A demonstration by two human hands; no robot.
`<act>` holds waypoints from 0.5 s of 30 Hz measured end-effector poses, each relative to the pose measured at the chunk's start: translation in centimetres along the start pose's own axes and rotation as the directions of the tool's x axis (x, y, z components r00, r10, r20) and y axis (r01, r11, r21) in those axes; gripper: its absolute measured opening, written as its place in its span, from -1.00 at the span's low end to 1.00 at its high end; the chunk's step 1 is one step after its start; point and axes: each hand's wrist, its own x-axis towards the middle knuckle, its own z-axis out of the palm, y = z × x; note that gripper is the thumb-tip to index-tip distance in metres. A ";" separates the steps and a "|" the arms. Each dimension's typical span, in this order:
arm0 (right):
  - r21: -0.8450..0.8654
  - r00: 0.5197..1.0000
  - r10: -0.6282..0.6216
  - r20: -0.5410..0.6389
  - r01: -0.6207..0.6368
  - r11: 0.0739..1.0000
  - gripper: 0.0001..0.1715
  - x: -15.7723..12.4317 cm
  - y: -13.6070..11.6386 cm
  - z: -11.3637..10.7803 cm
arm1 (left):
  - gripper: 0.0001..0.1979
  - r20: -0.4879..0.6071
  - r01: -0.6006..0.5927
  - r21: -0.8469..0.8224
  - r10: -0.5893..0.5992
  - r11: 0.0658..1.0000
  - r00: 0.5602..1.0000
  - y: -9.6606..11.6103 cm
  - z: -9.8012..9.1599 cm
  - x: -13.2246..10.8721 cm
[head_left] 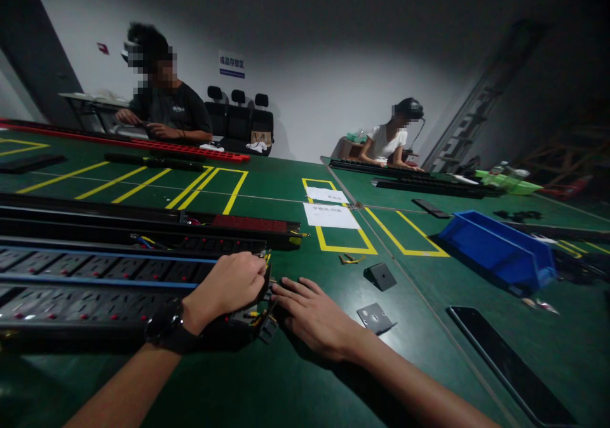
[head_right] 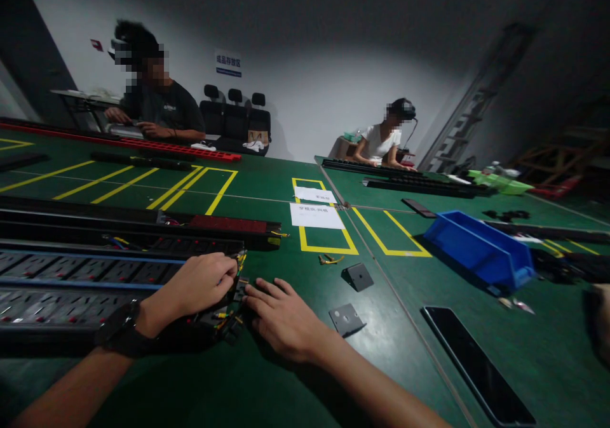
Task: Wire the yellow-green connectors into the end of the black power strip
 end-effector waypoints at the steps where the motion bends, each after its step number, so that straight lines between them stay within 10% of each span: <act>1: 0.004 1.000 0.004 -0.004 -0.004 1.000 -0.41 0.0 0.0 0.0 | -0.79 0.001 -0.003 0.000 0.003 1.000 1.000 0.0 0.0 0.0; 15: 0.007 0.995 -0.009 -0.097 0.010 1.000 -0.49 -0.5 -0.1 -0.2 | -0.74 0.030 0.032 0.039 -0.033 0.999 0.999 0.2 -0.3 0.1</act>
